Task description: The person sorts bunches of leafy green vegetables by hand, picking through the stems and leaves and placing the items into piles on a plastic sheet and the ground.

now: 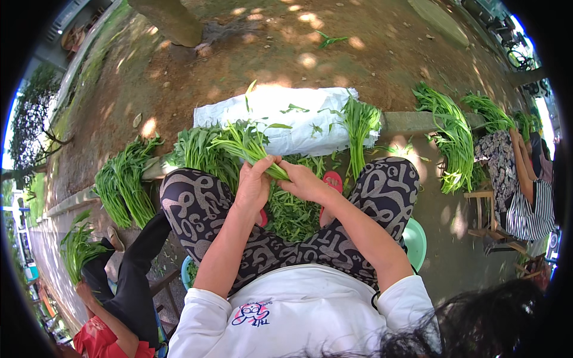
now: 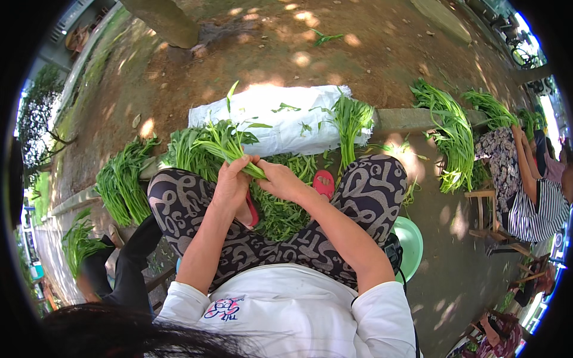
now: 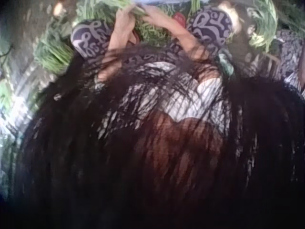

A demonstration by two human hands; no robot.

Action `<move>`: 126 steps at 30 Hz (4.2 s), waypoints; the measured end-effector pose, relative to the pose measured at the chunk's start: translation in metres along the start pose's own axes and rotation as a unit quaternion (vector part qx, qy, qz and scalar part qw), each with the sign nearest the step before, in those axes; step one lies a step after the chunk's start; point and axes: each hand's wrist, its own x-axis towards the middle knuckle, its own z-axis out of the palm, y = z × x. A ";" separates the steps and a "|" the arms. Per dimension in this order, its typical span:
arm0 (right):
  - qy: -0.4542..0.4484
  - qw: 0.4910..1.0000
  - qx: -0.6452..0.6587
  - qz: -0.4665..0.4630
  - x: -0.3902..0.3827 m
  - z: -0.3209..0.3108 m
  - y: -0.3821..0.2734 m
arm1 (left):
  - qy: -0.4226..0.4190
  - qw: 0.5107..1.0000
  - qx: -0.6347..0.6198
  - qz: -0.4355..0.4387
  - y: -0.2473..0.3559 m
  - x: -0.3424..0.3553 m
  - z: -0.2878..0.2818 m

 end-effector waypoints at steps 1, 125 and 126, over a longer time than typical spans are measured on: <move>-0.008 1.000 -0.005 0.012 0.001 -0.004 -0.001 | -0.010 1.000 0.021 -0.007 0.003 0.000 0.003; 0.288 0.940 -0.074 -0.166 0.072 0.015 -0.077 | 0.214 0.704 0.673 0.079 0.061 0.024 -0.301; 0.288 0.940 -0.074 -0.165 0.072 0.015 -0.077 | 0.223 0.687 0.687 0.081 0.060 0.025 -0.300</move>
